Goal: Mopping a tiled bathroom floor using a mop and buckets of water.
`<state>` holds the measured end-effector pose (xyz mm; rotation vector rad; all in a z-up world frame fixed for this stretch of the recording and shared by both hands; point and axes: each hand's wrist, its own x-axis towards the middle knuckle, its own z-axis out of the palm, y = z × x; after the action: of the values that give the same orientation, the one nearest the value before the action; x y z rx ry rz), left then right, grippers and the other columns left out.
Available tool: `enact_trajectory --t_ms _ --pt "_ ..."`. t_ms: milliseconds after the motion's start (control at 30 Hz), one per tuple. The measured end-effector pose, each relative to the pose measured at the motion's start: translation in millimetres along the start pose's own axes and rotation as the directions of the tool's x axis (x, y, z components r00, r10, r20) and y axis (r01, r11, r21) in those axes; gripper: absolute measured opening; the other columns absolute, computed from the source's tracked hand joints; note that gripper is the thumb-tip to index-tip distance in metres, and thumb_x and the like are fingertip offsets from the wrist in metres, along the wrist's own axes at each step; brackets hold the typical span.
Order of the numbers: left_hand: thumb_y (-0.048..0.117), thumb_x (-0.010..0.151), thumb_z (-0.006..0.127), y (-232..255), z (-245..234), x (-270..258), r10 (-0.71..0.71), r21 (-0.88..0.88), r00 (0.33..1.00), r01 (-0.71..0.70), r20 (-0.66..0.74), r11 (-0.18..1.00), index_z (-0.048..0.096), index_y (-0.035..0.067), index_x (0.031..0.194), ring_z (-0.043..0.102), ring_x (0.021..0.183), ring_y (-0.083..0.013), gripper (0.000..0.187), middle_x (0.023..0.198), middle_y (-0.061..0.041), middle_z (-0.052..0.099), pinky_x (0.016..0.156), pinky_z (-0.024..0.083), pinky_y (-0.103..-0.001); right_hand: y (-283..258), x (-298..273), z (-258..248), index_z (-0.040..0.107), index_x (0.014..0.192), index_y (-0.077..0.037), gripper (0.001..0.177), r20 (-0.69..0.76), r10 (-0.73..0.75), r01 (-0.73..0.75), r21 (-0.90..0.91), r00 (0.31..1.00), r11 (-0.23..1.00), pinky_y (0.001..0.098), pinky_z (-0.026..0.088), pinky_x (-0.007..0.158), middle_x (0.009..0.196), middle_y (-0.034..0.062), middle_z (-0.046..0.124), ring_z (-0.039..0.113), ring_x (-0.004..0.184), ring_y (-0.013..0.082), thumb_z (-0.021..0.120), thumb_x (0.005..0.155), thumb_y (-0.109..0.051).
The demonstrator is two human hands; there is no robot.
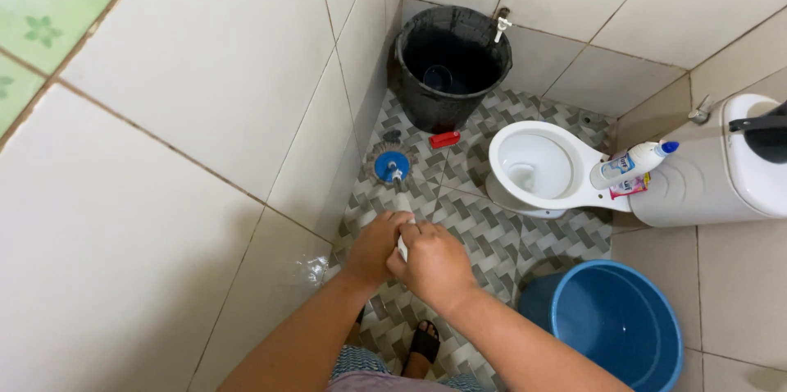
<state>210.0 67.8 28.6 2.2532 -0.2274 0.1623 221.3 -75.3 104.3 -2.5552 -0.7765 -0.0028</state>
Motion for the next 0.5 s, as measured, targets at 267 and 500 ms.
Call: enact_trajectory --t_ms 267,500 --pt "0.012 0.079 0.062 -63.8 4.7 41.5 0.027 -0.115 0.999 -0.031 -0.041 0.993 0.062 -0.002 0.129 0.062 0.117 -0.0399 0.052 0.125 -0.023 0.065 0.098 0.051 -0.042 13.9 55.8 32.6 0.071 0.099 0.0 0.032 -0.007 0.065 -0.065 -0.001 0.998 0.998 0.0441 0.056 0.081 0.096 0.0191 0.072 0.068 0.09 0.0368 0.074 0.075 -0.021" --pt "0.023 0.077 0.066 -8.2 -40.2 65.4 -0.003 0.134 1.0 0.004 -0.008 0.991 0.071 0.007 0.112 0.069 0.098 -0.039 0.039 0.106 -0.016 0.072 0.082 0.056 -0.046 -13.1 67.4 -23.3 0.074 0.101 0.0 0.038 -0.018 0.121 -0.12 0.023 0.993 0.992 0.0446 0.057 0.076 0.088 0.018 0.072 0.069 0.083 0.0361 0.074 0.072 -0.025"
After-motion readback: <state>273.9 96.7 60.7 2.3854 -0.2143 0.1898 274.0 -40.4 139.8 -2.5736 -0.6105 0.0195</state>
